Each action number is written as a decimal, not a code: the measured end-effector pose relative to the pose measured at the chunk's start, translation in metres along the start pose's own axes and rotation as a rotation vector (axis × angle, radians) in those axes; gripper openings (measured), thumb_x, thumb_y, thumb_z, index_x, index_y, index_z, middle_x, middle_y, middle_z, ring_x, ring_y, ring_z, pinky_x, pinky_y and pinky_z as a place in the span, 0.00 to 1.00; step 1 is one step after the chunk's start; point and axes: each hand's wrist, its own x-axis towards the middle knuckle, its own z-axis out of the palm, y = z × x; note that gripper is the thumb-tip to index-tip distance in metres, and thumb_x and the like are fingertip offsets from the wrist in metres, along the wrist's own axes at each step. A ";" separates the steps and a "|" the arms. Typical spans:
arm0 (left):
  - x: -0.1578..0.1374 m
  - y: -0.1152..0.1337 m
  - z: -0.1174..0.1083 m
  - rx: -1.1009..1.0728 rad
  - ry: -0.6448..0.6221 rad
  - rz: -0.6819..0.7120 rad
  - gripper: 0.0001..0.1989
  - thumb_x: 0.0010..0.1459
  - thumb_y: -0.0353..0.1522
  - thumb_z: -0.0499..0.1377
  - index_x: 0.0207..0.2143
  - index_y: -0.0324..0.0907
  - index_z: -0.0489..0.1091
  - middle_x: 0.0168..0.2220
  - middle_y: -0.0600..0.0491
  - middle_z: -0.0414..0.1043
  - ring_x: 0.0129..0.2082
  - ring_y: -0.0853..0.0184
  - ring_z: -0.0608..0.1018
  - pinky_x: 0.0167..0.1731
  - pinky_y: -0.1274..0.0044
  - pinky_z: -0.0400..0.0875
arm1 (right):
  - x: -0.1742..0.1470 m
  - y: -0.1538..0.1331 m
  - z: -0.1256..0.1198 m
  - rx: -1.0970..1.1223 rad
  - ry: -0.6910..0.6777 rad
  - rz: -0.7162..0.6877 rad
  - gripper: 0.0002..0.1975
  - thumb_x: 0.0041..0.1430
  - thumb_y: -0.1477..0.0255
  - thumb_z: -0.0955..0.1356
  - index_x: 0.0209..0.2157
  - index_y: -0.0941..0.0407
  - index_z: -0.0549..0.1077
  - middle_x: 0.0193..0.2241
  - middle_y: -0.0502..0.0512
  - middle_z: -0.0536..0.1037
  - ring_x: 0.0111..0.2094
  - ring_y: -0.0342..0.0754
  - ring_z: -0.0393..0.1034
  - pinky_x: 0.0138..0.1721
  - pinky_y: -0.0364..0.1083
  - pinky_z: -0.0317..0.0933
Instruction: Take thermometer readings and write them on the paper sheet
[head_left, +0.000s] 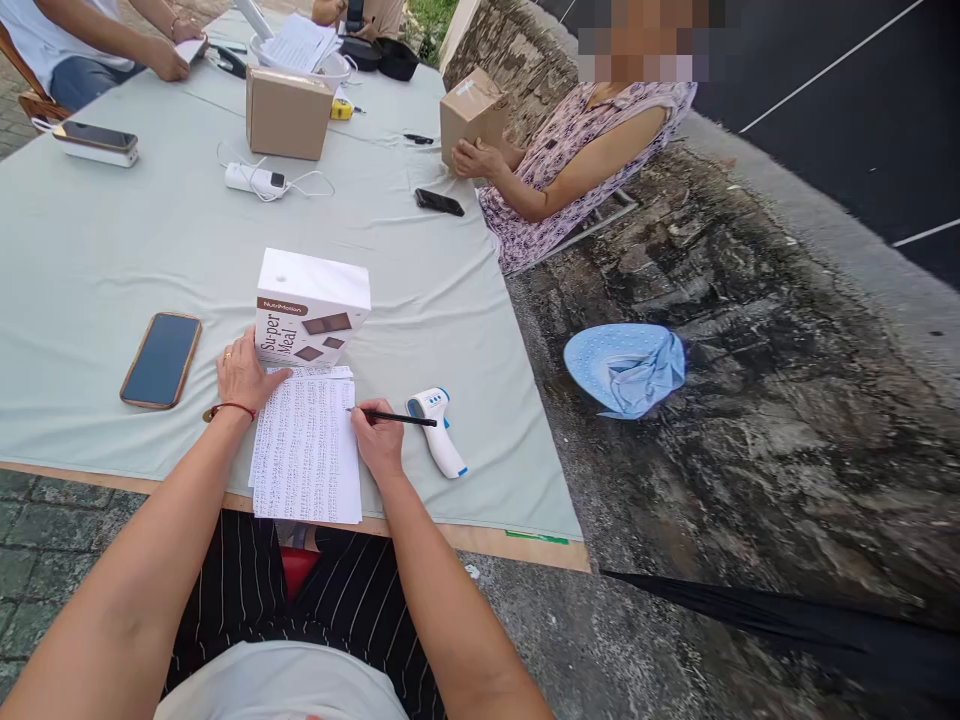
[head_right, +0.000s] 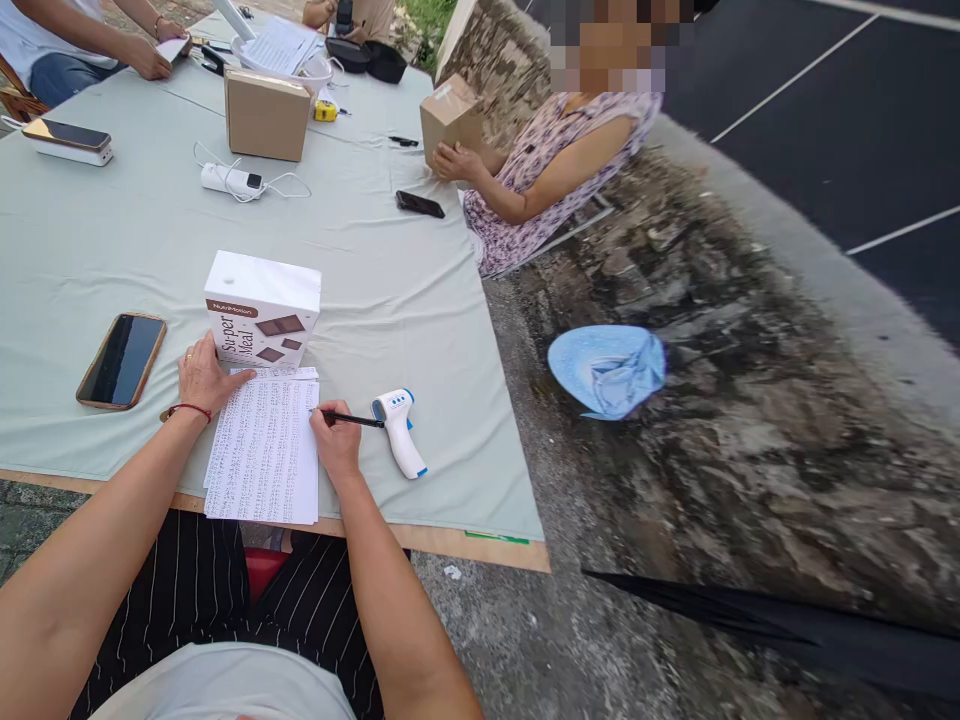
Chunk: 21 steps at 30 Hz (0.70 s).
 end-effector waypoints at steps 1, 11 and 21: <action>0.000 0.000 0.000 -0.003 0.000 0.001 0.40 0.49 0.42 0.68 0.61 0.46 0.55 0.55 0.45 0.68 0.57 0.48 0.68 0.56 0.59 0.61 | 0.000 0.000 0.000 -0.003 0.000 0.000 0.08 0.48 0.63 0.66 0.25 0.52 0.68 0.22 0.47 0.71 0.26 0.45 0.63 0.29 0.45 0.60; -0.001 0.000 0.000 -0.021 -0.010 0.007 0.44 0.47 0.43 0.69 0.63 0.46 0.53 0.56 0.44 0.67 0.58 0.47 0.67 0.57 0.58 0.60 | 0.001 -0.001 0.000 0.007 0.005 0.009 0.09 0.46 0.62 0.66 0.24 0.53 0.68 0.21 0.46 0.70 0.25 0.45 0.63 0.29 0.45 0.60; -0.002 0.001 0.002 -0.004 -0.002 0.018 0.54 0.40 0.45 0.72 0.65 0.44 0.49 0.59 0.42 0.66 0.59 0.46 0.67 0.58 0.58 0.59 | 0.000 -0.002 -0.001 -0.015 -0.001 -0.003 0.07 0.46 0.64 0.66 0.24 0.52 0.67 0.21 0.46 0.70 0.25 0.45 0.62 0.29 0.45 0.59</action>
